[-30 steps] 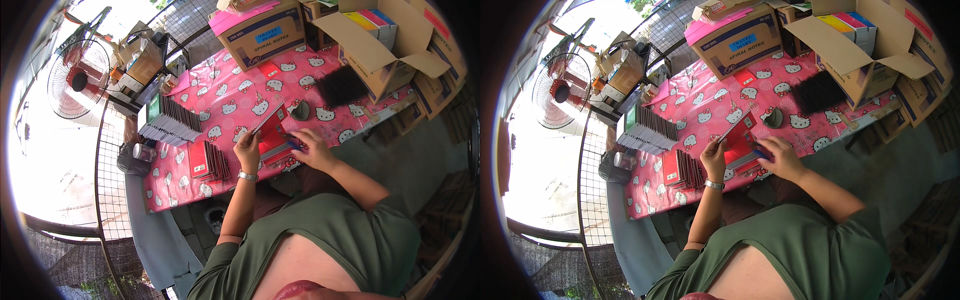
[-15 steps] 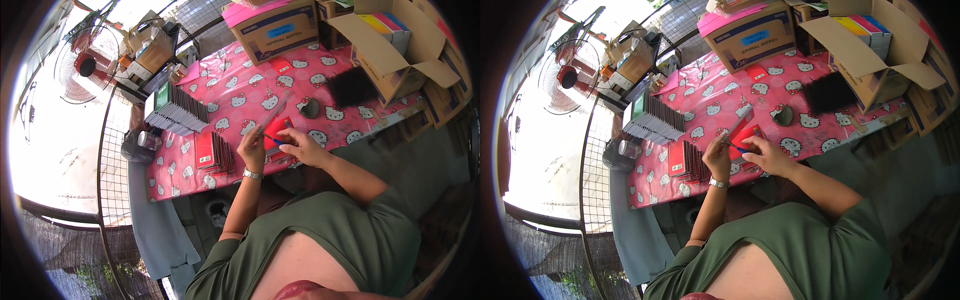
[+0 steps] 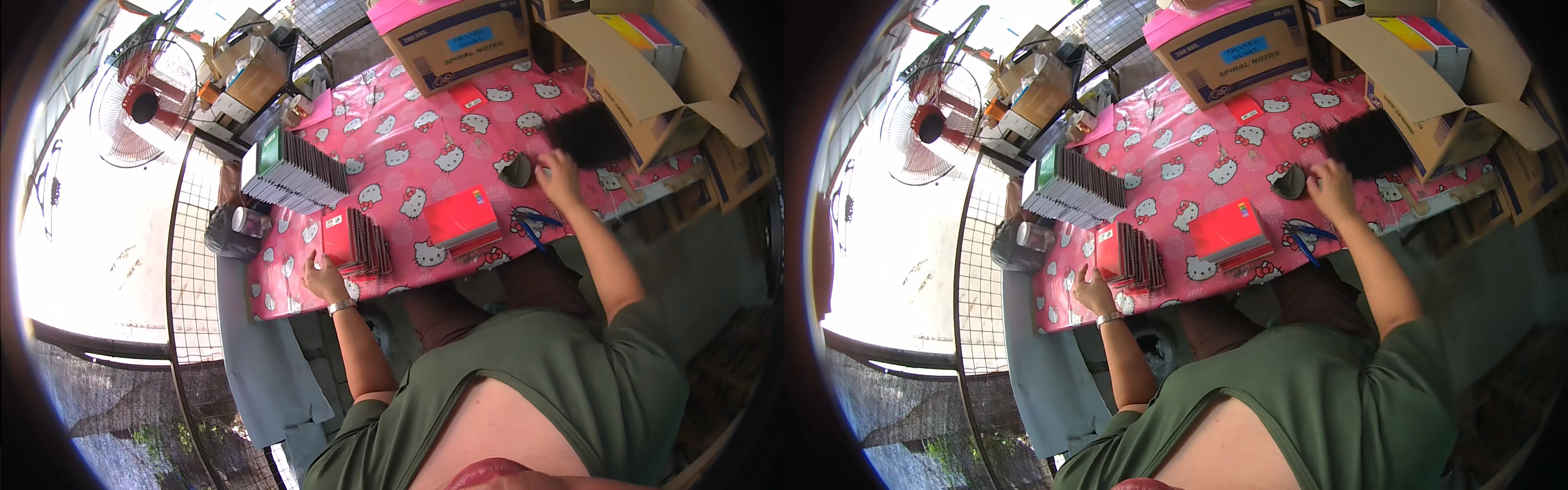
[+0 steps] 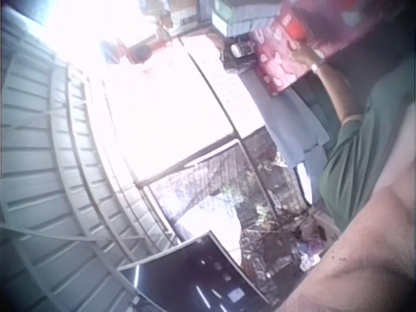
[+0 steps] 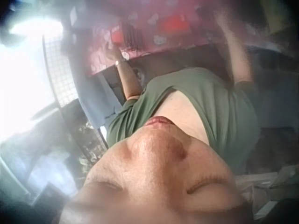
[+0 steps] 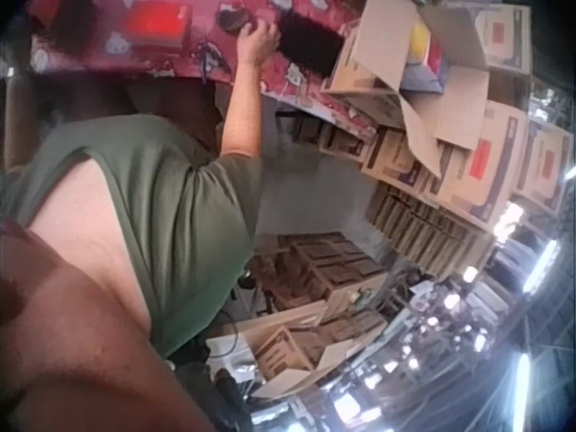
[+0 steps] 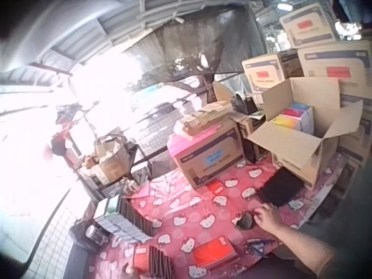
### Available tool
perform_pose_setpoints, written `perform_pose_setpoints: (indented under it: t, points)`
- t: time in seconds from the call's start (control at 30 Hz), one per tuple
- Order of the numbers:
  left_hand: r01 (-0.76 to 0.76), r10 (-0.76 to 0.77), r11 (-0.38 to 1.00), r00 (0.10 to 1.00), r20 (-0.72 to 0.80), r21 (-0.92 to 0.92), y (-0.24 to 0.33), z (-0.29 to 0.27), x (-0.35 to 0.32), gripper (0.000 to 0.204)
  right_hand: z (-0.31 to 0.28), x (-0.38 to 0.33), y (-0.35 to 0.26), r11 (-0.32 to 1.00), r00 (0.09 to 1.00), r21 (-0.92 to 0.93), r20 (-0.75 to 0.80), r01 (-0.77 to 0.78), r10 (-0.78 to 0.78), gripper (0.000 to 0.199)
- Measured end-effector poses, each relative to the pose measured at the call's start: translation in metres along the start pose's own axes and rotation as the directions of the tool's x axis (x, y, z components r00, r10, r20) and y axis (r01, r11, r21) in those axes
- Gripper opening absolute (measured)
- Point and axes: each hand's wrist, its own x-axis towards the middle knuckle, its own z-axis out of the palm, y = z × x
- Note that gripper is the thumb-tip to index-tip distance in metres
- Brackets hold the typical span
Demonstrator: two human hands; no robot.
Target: The person organizes a stack of notebooks, placing a metal spring onto the side of a notebook cover and then setting it onto a stack.
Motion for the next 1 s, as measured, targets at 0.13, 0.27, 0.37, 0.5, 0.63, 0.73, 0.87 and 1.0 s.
perform_pose_setpoints:
  t: [0.13, 0.27, 0.37, 0.5, 0.63, 0.73, 0.87, 1.0]
  points:
    - [-0.347, 0.372, 0.891, 0.928, 0.033, -0.293, 0.065, -0.003, -0.016, 0.021, 0.019, 0.049, 0.045, 0.907, 0.970, -0.383, 0.092, -0.175, 0.226, 0.025]
    - [-0.701, 0.893, 0.406, 0.441, 0.090, -0.586, 0.174, -0.004, -0.092, 0.020, 0.034, 0.064, 0.079, 0.816, 0.939, -0.548, 0.148, -0.184, 0.312, 0.023]
    - [-0.770, 0.949, 0.311, 0.225, 0.219, -0.557, 0.187, 0.003, -0.122, 0.021, 0.033, 0.069, 0.068, 0.803, 0.945, -0.571, 0.134, -0.172, 0.298, 0.019]
    - [-0.683, 0.923, 0.359, 0.157, 0.352, -0.636, 0.181, 0.002, -0.110, 0.018, 0.010, 0.076, 0.033, 0.894, 0.922, -0.299, 0.094, -0.335, 0.377, 0.020]
    - [-0.569, 0.936, 0.350, 0.190, 0.296, -0.744, 0.197, -0.013, -0.078, 0.018, -0.023, 0.070, 0.002, 0.971, 0.986, 0.174, -0.065, 0.164, -0.155, 0.038]
    - [-0.629, 0.906, 0.424, 0.302, 0.297, -0.652, 0.198, -0.002, -0.074, 0.021, -0.049, 0.043, -0.074, 0.829, 0.943, 0.510, 0.096, 0.228, -0.318, 0.043]
    - [-0.696, 0.910, 0.413, 0.339, 0.238, -0.587, 0.210, 0.010, -0.080, 0.018, -0.059, 0.022, -0.114, 0.880, 0.927, 0.425, 0.197, 0.212, -0.319, 0.039]
    - [-0.694, 0.912, 0.406, 0.342, 0.224, -0.595, 0.215, 0.014, -0.080, 0.017, -0.053, 0.017, -0.122, 0.911, 0.940, 0.325, 0.137, 0.256, -0.313, 0.028]
